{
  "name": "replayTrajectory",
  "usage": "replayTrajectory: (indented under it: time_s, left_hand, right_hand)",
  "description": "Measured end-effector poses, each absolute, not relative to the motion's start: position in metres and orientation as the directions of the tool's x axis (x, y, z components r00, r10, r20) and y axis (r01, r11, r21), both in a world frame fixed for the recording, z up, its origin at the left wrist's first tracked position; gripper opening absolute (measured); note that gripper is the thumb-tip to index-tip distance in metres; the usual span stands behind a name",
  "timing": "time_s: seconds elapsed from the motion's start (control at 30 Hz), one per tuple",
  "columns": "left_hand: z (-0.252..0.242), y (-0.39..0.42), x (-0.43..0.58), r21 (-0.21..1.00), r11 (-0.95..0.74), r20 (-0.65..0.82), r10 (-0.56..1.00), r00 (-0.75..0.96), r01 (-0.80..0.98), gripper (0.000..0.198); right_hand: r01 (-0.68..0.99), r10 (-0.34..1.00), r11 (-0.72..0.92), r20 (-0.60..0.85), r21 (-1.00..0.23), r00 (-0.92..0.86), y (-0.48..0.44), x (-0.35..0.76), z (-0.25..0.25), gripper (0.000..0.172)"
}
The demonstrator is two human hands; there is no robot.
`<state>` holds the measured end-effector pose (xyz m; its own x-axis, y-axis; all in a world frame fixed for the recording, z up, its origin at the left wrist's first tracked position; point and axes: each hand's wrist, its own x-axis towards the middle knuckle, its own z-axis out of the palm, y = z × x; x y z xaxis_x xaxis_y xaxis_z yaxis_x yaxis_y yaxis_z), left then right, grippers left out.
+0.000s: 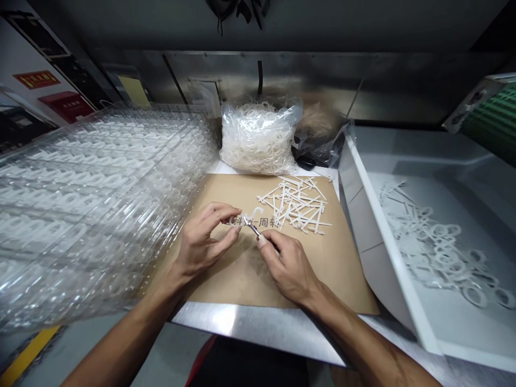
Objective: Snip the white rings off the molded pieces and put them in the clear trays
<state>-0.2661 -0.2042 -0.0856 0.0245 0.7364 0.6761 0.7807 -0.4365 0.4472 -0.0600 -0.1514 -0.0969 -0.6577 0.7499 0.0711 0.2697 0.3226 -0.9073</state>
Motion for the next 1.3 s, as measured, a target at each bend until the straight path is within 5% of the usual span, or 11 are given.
replayTrajectory:
  time_s: [0.87, 1.3]
  left_hand:
    - [-0.0841, -0.2060, -0.2652, 0.448, -0.440, 0.663, 0.748, 0.041, 0.778, 0.023]
    - [-0.0880, -0.2043, -0.2663, 0.470, -0.425, 0.632, 0.774, 0.041, 0.773, 0.024]
  right_hand:
    - [0.301, 0.750, 0.292, 0.022, -0.908, -0.661, -0.1531, -0.0595, -0.0993, 0.034]
    - [0.433, 0.742, 0.428, 0.034, -0.793, -0.669, -0.1552, -0.0625, -0.0961, 0.036]
